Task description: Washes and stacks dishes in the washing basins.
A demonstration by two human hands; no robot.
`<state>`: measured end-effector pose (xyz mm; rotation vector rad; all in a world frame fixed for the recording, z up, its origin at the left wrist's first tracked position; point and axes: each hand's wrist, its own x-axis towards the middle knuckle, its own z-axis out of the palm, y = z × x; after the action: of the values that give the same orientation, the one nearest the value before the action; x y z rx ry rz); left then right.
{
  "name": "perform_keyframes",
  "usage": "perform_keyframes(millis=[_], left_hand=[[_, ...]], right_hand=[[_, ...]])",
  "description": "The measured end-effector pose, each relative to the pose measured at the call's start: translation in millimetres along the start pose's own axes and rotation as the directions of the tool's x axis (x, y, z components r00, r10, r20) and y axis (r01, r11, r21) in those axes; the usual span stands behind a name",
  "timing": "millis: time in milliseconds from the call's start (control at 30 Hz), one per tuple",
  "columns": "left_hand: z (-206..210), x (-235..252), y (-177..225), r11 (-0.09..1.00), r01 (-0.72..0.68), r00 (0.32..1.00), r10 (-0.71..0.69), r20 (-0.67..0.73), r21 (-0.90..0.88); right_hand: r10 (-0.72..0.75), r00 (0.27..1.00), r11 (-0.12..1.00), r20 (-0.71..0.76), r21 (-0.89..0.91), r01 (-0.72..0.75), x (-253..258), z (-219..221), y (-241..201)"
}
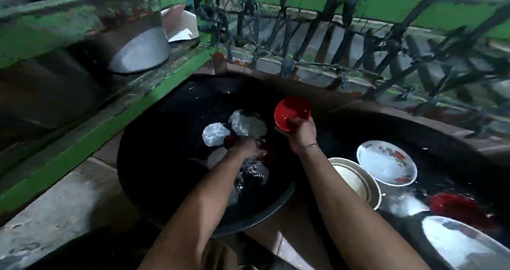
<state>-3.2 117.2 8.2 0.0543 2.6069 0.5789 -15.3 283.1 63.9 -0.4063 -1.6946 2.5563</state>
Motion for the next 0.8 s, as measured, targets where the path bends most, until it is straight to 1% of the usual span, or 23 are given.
perform_keyframes(millis=[33, 67, 133, 167, 200, 233, 267, 300, 333, 367, 400, 433, 467, 500, 533, 567, 600, 633, 700, 733, 767, 800], left_hand=[[8, -4, 12, 0.999, 0.03, 0.999, -0.03, 0.019, 0.03], [18, -5, 20, 0.997, 0.062, 0.998, -0.062, 0.005, 0.044], [28, -4, 30, 0.991, 0.115, 0.99, -0.109, -0.092, 0.066], [29, -7, 31, 0.992, 0.118, 0.984, -0.11, -0.137, 0.049], [23, -12, 33, 0.994, 0.102, 0.983, -0.095, -0.158, 0.038], [16, -16, 33, 0.997, 0.066, 0.981, -0.059, -0.186, 0.029], [9, -20, 32, 0.997, 0.027, 0.977, -0.013, -0.215, 0.065], [1, -25, 30, 0.995, -0.006, 0.968, 0.031, -0.249, 0.1], [-9, -32, 27, 0.992, -0.034, 0.953, 0.068, -0.295, 0.118], [-20, -39, 22, 0.992, -0.062, 0.931, 0.099, -0.351, 0.114], [-33, -47, 19, 0.992, -0.097, 0.904, 0.121, -0.409, 0.079], [-44, -53, 16, 0.989, -0.144, 0.867, 0.134, -0.48, 0.016], [-53, -55, 16, 0.982, -0.18, 0.83, 0.126, -0.543, -0.048], [-61, -57, 20, 0.975, -0.196, 0.806, 0.103, -0.582, -0.1], [-68, -58, 26, 0.97, -0.199, 0.798, 0.078, -0.598, -0.139], [-73, -58, 35, 0.97, -0.189, 0.797, 0.06, -0.6, -0.154], [-75, -58, 44, 0.976, -0.164, 0.803, 0.046, -0.594, -0.147], [-76, -59, 54, 0.983, -0.132, 0.812, 0.034, -0.583, -0.126], [-78, -56, 66, 0.988, -0.114, 0.828, 0.034, -0.56, -0.108], [-82, -53, 67, 0.974, -0.163, 0.831, 0.049, -0.554, -0.158], [-84, -50, 62, 0.932, -0.246, 0.831, 0.062, -0.553, -0.265], [-86, -46, 54, 0.856, -0.316, 0.849, 0.063, -0.524, -0.41]], right_hand=[[-0.016, 1.0, 0.999, 0.007, -0.038, 0.017, -1, -1, 3], [-0.043, 0.999, 0.996, 0.013, -0.079, 0.044, -2, -3, 7], [-0.145, 0.989, 0.972, 0.042, -0.182, 0.15, -2, -4, 16], [-0.219, 0.974, 0.934, 0.055, -0.277, 0.226, -3, -4, 16], [-0.307, 0.949, 0.865, 0.07, -0.395, 0.309, -5, -4, 14], [-0.396, 0.914, 0.764, 0.083, -0.522, 0.378, -8, -3, 10], [-0.468, 0.879, 0.643, 0.094, -0.646, 0.412, -12, -2, 6], [-0.508, 0.856, 0.539, 0.102, -0.738, 0.407, -17, -1, 2], [-0.528, 0.843, 0.46, 0.105, -0.799, 0.388, -21, 2, 0], [-0.542, 0.833, 0.418, 0.11, -0.825, 0.381, -22, 5, 0], [-0.534, 0.837, 0.418, 0.118, -0.824, 0.382, -22, 7, 1], [-0.519, 0.844, 0.447, 0.134, -0.799, 0.402, -20, 8, 3], [-0.493, 0.855, 0.507, 0.16, -0.746, 0.432, -17, 7, 8], [-0.454, 0.87, 0.597, 0.193, -0.659, 0.458, -12, 5, 14], [-0.385, 0.896, 0.713, 0.221, -0.546, 0.44, -7, 5, 20], [-0.3, 0.923, 0.828, 0.241, -0.414, 0.378, -5, 6, 24], [-0.22, 0.942, 0.918, 0.256, -0.273, 0.288, -5, 7, 28], [-0.16, 0.948, 0.969, 0.274, -0.139, 0.204, -7, 8, 29], [-0.103, 0.956, 0.995, 0.276, 0.014, 0.103, -11, 8, 28], [-0.093, 0.961, 0.995, 0.262, 0.055, 0.082, -12, 7, 26], [-0.087, 0.971, 0.994, 0.223, 0.082, 0.07, -12, 5, 24], [-0.076, 0.984, 0.993, 0.161, 0.097, 0.061, -11, 3, 22]])
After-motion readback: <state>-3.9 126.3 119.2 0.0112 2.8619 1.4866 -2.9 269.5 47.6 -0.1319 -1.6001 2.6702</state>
